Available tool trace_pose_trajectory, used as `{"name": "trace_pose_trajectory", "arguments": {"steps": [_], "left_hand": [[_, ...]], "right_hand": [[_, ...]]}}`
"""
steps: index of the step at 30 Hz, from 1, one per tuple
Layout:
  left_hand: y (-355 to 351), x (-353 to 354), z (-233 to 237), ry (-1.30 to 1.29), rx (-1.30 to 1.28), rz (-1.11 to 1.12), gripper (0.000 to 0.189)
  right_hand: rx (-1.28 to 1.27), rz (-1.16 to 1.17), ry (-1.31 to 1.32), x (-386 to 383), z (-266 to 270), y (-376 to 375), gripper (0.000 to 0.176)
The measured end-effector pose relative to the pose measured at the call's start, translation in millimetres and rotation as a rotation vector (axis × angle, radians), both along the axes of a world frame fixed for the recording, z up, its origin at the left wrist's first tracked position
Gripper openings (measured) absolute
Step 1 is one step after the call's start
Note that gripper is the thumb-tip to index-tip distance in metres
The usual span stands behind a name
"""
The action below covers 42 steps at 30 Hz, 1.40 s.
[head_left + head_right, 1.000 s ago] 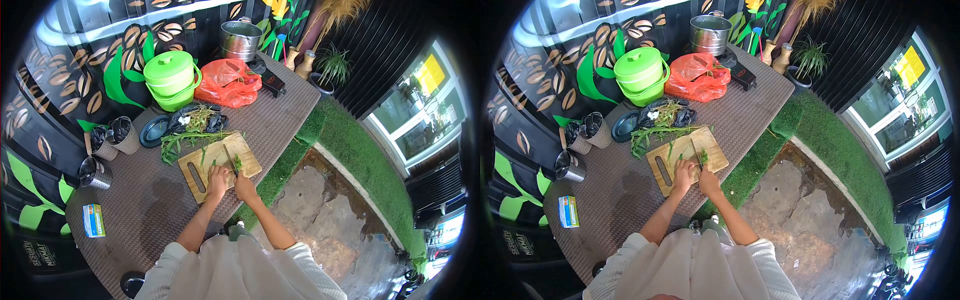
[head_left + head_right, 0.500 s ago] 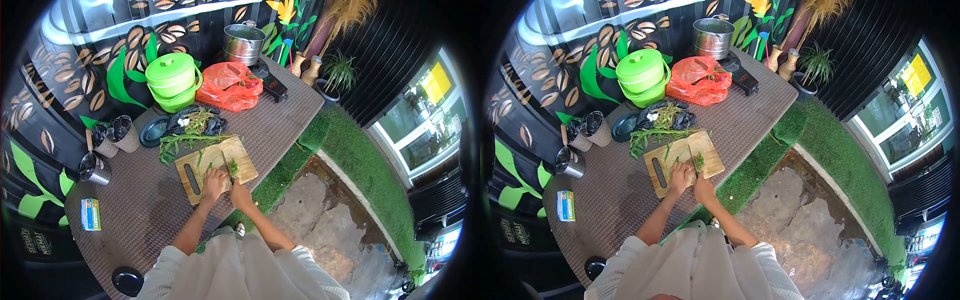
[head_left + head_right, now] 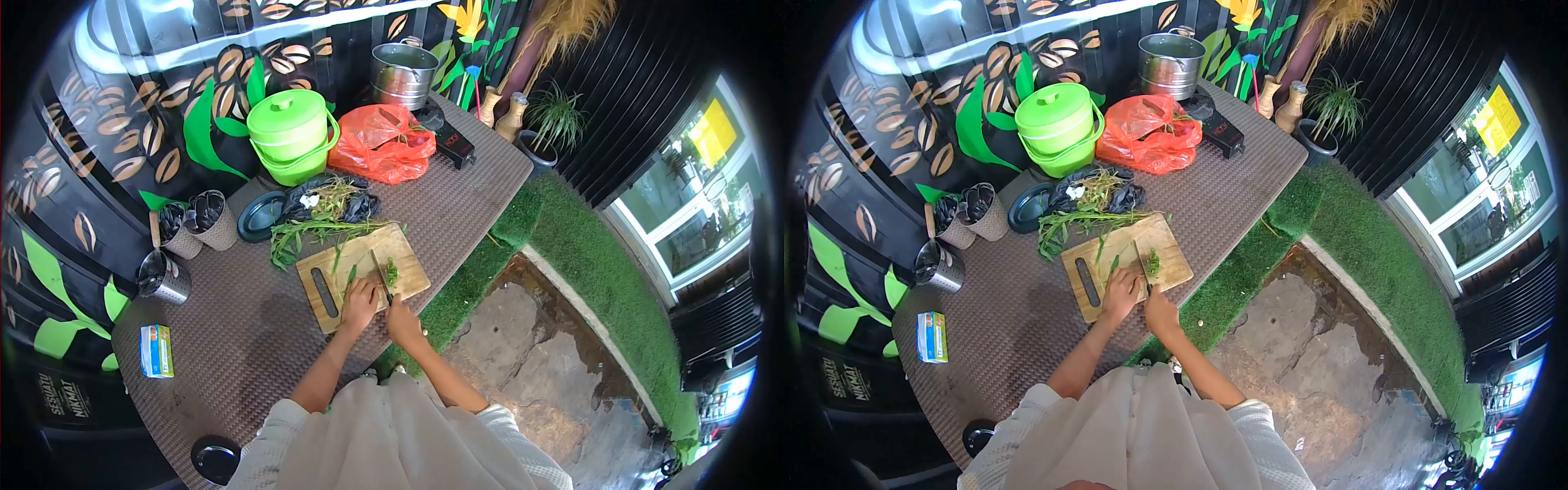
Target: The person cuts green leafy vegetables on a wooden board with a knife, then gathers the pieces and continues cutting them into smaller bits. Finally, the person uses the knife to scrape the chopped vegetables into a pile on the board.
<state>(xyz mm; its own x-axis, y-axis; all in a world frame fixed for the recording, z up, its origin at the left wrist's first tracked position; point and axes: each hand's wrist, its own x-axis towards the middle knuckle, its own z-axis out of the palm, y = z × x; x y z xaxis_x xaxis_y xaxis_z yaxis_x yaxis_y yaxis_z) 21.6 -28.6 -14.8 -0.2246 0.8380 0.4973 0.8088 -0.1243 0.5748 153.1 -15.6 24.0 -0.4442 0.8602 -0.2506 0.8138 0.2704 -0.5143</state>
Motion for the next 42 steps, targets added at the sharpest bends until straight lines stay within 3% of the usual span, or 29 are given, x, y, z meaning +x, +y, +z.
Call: {"name": "trace_pose_trajectory", "arguments": {"steps": [2,4,9,12,16,18,21,28,33,37,40,42], "left_hand": [[0,-3,-1,0.014,-0.014,-0.031,0.011],[-1,-3,1,0.029,-0.025,-0.061,0.012],[0,-1,-4,-0.232,-0.036,-0.065,0.025],[1,-1,-4,-0.293,-0.018,-0.095,0.022],[6,-6,-4,-0.179,-0.069,-0.056,0.021],[4,-6,-2,-0.431,-0.113,-0.106,0.019],[4,-7,-1,-0.244,-0.052,-0.117,0.018],[3,-13,-3,-0.187,0.022,-0.118,0.025],[15,-17,-3,-0.517,-0.177,-0.059,0.02],[14,-19,-7,-0.5,-0.258,-0.066,0.014],[5,-13,-1,-0.331,-0.231,0.003,0.011],[1,-9,6,-0.08,-0.149,0.025,0.007]], "right_hand": [[-0.018,-0.01,-0.052,-4,1,-7,0.039],[0.019,-0.079,-0.01,-13,-8,-10,0.028],[0.071,-0.068,0.062,-16,-19,18,0.028],[0.053,-0.047,0.083,-11,-13,14,0.028],[0.009,-0.12,0.017,-9,-13,-16,0.029],[-0.052,-0.157,0.006,-13,-15,-16,0.032],[0.001,-0.142,0.049,-18,-21,2,0.032],[-0.006,-0.074,0.072,-11,-3,1,0.031],[-0.056,-0.16,-0.021,-24,-14,-12,0.032],[-0.016,-0.12,-0.025,-19,-10,7,0.031],[-0.022,-0.056,0.017,-13,-4,1,0.03],[-0.06,-0.085,-0.025,-16,-8,-14,0.032]]}}
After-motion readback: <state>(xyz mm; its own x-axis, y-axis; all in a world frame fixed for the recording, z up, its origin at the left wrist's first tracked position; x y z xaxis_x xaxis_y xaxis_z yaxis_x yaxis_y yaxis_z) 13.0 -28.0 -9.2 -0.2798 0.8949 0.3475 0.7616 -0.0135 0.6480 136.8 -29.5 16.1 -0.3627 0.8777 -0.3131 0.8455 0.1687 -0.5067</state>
